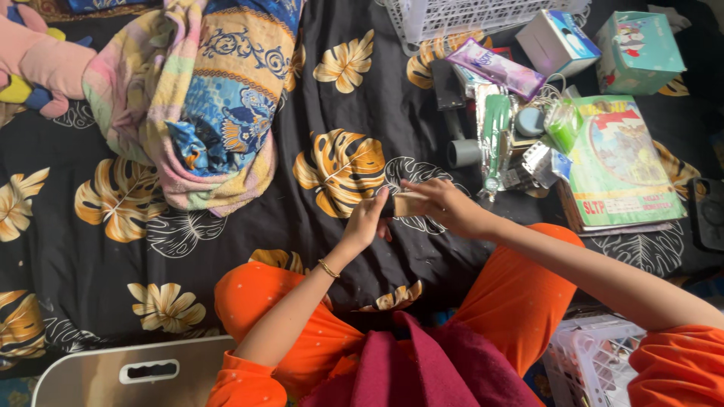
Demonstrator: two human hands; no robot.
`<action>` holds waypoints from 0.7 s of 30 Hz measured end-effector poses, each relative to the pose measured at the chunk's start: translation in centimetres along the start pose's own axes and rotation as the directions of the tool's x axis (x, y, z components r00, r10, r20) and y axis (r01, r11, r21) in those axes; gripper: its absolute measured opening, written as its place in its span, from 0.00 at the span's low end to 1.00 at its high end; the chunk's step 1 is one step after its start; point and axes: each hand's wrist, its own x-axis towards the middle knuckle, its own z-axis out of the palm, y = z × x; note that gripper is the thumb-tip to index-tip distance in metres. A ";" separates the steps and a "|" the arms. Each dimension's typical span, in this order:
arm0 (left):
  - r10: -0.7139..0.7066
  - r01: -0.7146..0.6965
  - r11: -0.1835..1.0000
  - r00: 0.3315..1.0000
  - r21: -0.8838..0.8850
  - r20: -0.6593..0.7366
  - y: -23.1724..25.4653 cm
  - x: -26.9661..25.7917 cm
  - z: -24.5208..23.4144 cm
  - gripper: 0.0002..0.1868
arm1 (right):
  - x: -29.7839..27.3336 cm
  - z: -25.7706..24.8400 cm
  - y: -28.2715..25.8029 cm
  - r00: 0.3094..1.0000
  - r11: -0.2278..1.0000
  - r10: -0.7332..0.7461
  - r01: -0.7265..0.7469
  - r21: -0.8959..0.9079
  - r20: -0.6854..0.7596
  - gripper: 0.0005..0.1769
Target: The person sits on a bed and empties a white plastic basket, taking out batteries, wire, boxes, bottles and small packets and placing them on the bed. They then stack children's books and papers into the basket, arranging them neatly inside.
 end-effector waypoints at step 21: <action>-0.240 0.268 0.884 0.963 -0.382 0.121 1.7 -0.4 -1.5 0.29 | 2.3 -1.2 -0.1 0.968 0.964 -0.252 0.250 -0.086 -0.013 0.35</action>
